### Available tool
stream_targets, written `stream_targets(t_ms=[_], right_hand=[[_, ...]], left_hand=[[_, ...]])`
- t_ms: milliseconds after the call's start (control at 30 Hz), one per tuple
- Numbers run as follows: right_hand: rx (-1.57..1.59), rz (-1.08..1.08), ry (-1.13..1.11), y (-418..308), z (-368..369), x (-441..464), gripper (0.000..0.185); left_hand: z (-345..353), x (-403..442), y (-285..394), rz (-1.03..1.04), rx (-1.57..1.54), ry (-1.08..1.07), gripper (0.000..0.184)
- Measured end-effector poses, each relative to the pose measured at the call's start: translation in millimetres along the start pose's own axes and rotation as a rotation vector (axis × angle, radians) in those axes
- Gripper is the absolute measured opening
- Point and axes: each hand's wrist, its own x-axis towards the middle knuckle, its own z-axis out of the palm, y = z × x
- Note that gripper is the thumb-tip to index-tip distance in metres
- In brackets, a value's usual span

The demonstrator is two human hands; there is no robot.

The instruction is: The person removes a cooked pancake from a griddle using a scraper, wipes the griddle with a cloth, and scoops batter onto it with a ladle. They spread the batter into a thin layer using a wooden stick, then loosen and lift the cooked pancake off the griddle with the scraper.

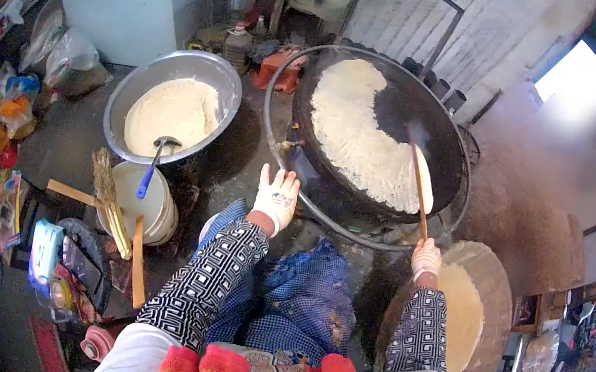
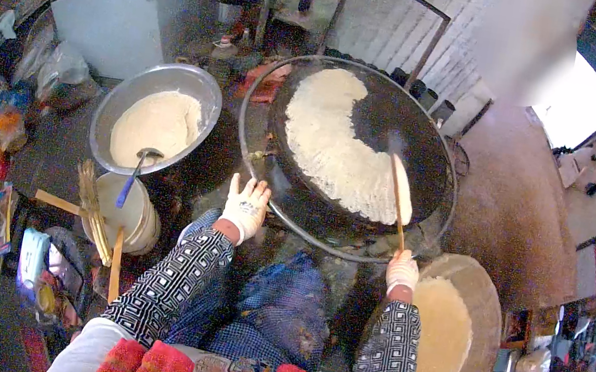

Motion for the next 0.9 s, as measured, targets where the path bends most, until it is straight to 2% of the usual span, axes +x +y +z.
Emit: stream_targets(t_ms=[133,167,267,300,367,400,433,467,500,633,667,767,800,900], right_hand=[[-0.044,-0.141,-0.038,-14,-6,-12,0.032],[-0.013,-0.005,-0.048,-11,-2,-11,0.031],[0.207,0.121,-0.051,-12,-5,3,0.031],[0.031,-0.076,0.031,-21,-14,1,0.031],[0.105,-0.084,-0.096,-57,-64,-26,0.028],[-0.067,-0.325,-0.099,-58,-64,-35,0.026],[0.131,-0.29,-0.072,-47,-28,-34,0.027],[0.268,-0.081,-0.172,-59,-54,-42,0.031],[0.308,0.056,-0.104,-64,-66,-40,0.032],[0.235,0.006,-0.051,-69,-60,-16,0.026],[0.259,-0.034,-0.066,-74,-65,-20,0.026],[0.116,0.025,-0.131,-56,-39,-21,0.028],[0.17,0.12,-0.145,-48,-31,-11,0.031],[0.199,0.035,-0.109,-58,-32,-4,0.031]], left_hand=[[-9,8,-10,-0.065,-0.036,-0.036,0.046],[0,12,-14,-0.071,-0.027,0.016,0.046],[0,19,-28,-0.057,0.103,0.062,0.049],[-6,14,-27,-0.028,0.115,0.083,0.053],[-8,10,-8,0.112,0.059,0.205,0.061],[-4,7,3,0.207,-0.028,0.273,0.066],[-21,-7,16,0.269,-0.136,0.225,0.064],[-36,-13,34,0.296,-0.19,0.141,0.064],[-32,-19,40,0.295,-0.154,0.102,0.064],[1,-15,23,0.277,-0.009,0.05,0.073],[-1,-13,19,0.286,-0.013,0.048,0.072],[-1,-9,16,0.249,0.011,-0.02,0.07],[0,-7,14,0.243,0.015,-0.03,0.069],[2,-1,8,0.213,-0.027,-0.036,0.067]])
